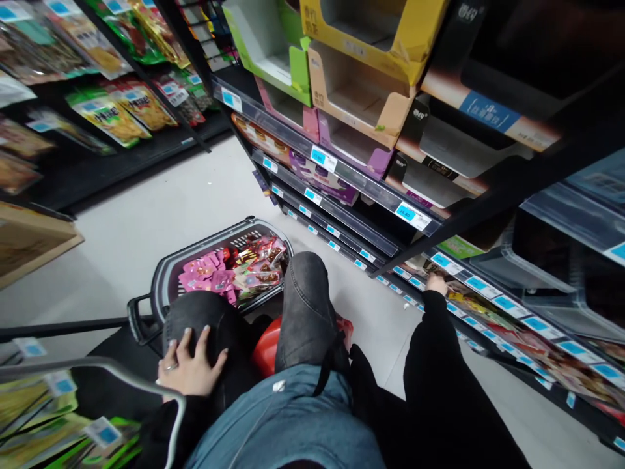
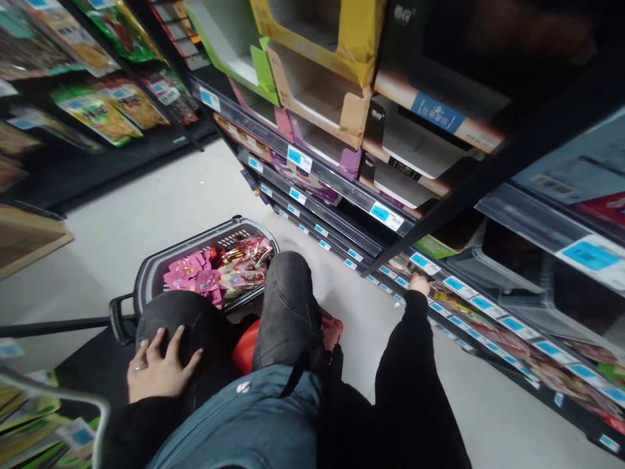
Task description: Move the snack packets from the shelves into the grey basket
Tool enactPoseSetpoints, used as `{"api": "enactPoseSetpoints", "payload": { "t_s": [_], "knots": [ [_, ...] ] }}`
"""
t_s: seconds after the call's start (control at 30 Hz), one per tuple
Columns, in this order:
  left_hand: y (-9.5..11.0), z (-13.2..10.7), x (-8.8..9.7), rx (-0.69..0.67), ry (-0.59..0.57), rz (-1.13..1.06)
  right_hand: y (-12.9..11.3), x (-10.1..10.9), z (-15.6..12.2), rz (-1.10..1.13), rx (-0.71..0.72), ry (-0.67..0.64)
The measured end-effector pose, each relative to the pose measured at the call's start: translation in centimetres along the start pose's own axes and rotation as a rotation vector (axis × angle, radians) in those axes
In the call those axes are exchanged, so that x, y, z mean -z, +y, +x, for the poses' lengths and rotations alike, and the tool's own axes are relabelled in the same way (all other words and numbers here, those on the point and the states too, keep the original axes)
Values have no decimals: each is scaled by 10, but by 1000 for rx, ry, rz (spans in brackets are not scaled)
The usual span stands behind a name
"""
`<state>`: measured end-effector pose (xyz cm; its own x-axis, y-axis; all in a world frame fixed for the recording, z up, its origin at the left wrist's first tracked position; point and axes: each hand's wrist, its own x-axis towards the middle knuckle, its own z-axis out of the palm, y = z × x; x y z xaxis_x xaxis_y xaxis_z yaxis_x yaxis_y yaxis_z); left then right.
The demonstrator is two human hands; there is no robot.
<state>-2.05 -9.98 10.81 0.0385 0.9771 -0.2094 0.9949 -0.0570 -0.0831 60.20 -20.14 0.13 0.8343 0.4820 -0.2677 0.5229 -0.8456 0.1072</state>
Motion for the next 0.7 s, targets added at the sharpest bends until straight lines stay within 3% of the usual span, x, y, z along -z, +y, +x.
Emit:
{"api": "enactPoseSetpoints", "payload": {
  "t_s": [0.23, 0.47, 0.57, 0.7],
  "knots": [
    [2, -2, 2, 18, -8, -42, 30, 22, -40, 3, 145, 110],
    [2, -4, 1, 2, 22, -85, 56, 12, -140, 29, 300, 138],
    [0, -6, -2, -4, 48, -93, 69, 5, -191, 61, 434, 313],
    [-4, -7, -8, -12, 64, -86, 66, 16, -249, 143, 731, 693]
  ]
}}
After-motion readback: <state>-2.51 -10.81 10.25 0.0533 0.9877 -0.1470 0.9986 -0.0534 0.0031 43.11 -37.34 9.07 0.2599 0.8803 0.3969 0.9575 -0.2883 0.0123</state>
